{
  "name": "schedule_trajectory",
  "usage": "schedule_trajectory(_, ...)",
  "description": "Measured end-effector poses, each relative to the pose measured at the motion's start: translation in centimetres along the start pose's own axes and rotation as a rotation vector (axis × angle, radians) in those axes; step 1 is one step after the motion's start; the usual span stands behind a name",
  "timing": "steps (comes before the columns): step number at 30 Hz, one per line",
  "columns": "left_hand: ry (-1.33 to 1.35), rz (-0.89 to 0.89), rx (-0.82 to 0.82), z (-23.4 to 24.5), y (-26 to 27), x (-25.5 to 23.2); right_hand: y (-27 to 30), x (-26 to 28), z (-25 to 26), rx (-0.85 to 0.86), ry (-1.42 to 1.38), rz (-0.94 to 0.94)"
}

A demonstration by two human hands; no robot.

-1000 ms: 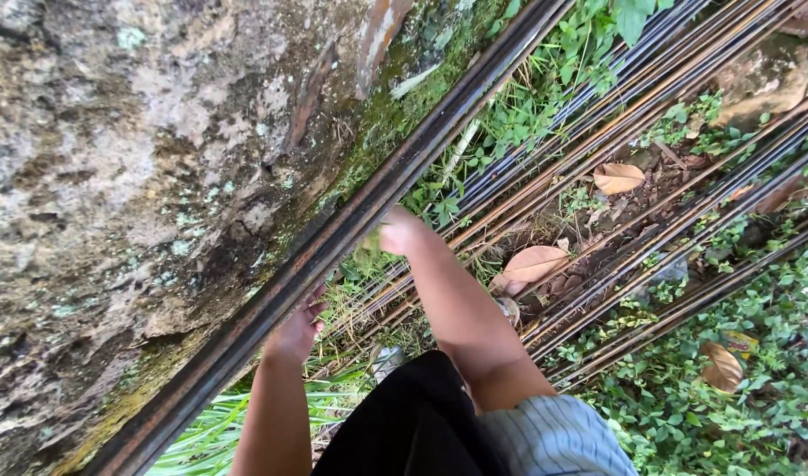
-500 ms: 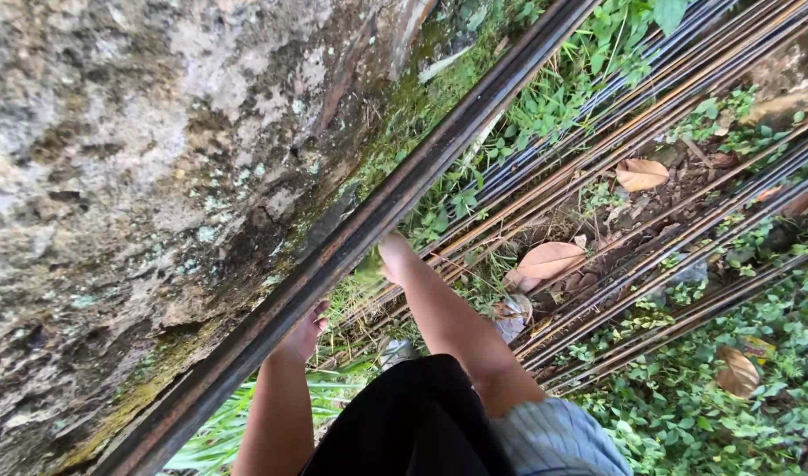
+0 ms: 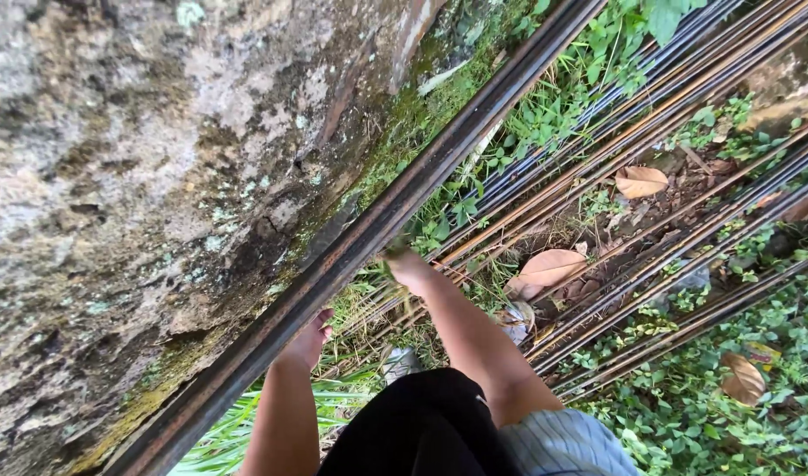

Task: The recorder is weeding and cleaning moss off a stone wall by hand.

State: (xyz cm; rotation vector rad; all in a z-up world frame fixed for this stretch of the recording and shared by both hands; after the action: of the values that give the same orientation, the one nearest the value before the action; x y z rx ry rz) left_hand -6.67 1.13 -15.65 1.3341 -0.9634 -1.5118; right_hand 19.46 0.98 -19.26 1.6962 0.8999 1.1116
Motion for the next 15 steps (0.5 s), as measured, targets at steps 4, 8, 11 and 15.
schedule_trajectory(4,-0.006,-0.016,0.014,-0.9,2.5,-2.4,4.2,1.8,7.2,0.005,-0.287,0.048)
schedule_trajectory(8,-0.023,-0.079,0.119,-2.0,2.4,-3.7,6.7,4.3,17.3,-0.373,-0.536,0.331)
schedule_trajectory(11,0.02,-0.081,0.19,-3.3,1.5,-2.9,8.6,10.5,15.5,-0.41,-0.297,0.337)
schedule_trajectory(15,0.022,-0.02,0.053,-4.1,1.5,-1.4,-2.3,12.6,12.0,-0.272,-0.447,0.44)
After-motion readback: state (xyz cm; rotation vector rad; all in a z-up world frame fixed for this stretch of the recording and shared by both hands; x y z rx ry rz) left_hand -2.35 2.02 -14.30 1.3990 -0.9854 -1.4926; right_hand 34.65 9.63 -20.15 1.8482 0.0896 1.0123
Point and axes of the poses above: each hand's wrist, its own y-axis away from the middle knuckle, its own z-axis out of the back of the hand, x = y × z, the point moved 10 cm from there along -y, towards the middle knuckle, and after that the axes turned 4 degrees about -y, right-handed, at the moved point
